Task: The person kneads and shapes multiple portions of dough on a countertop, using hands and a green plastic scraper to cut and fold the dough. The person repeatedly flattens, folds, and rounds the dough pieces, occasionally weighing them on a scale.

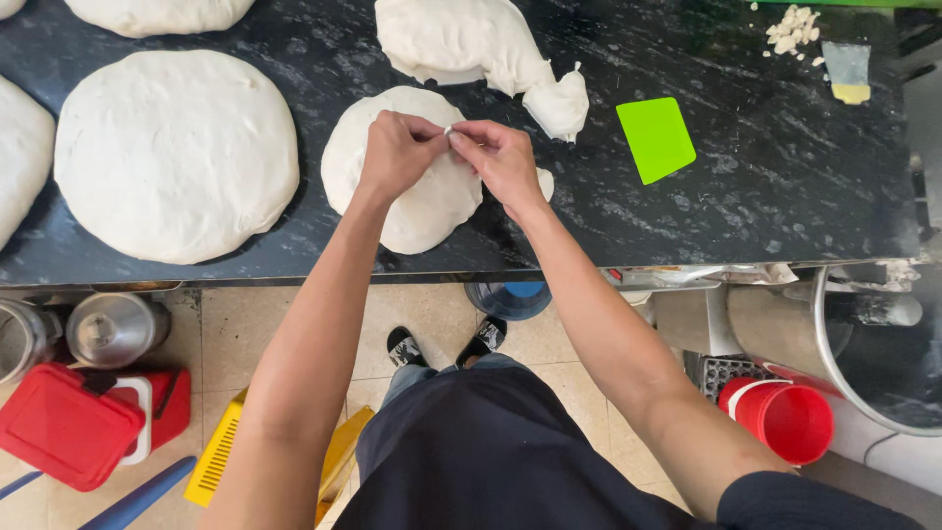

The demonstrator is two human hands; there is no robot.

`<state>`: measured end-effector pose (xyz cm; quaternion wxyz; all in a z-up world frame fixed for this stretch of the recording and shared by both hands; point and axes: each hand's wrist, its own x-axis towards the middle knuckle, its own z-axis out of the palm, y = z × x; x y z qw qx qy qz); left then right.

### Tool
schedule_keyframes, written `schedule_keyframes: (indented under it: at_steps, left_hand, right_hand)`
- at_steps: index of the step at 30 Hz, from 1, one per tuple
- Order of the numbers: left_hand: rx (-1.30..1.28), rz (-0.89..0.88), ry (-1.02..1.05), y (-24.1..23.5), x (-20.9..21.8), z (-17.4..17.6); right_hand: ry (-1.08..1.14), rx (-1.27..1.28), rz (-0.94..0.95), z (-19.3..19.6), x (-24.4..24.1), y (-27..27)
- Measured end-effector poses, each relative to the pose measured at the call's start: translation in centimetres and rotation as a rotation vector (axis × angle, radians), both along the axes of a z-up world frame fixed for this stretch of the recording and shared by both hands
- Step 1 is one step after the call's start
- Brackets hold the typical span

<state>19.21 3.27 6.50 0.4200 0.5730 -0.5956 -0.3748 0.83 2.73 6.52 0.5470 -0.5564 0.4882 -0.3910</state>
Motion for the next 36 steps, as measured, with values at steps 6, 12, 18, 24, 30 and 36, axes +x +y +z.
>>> schedule_keyframes:
  at_steps: [6,12,18,24,30,36]
  left_hand:
    - [-0.142,-0.030,-0.177,0.0,-0.9,0.1]
    - [-0.175,0.000,-0.269,0.6,-1.6,1.3]
    - [0.040,0.194,-0.004,0.2,-2.0,2.7]
    - [-0.133,0.361,0.392,0.2,0.4,1.0]
    - [-0.255,0.499,-0.011,0.6,7.3,-1.7]
    - [0.088,0.311,-0.168,-0.3,8.0,-2.9]
  right_hand:
    - [0.148,-0.160,0.035,-0.7,-0.6,-0.3]
    - [-0.246,0.082,-0.321,-5.1,-6.0,-2.6]
    - [-0.037,0.059,-0.550,-4.1,-20.0,-8.1]
    - [0.043,0.012,-0.432,-2.0,-19.9,-8.6]
    - [0.766,-0.646,0.122,-5.1,-11.1,0.1]
    - [0.715,-0.242,0.255,-3.0,-9.2,1.0]
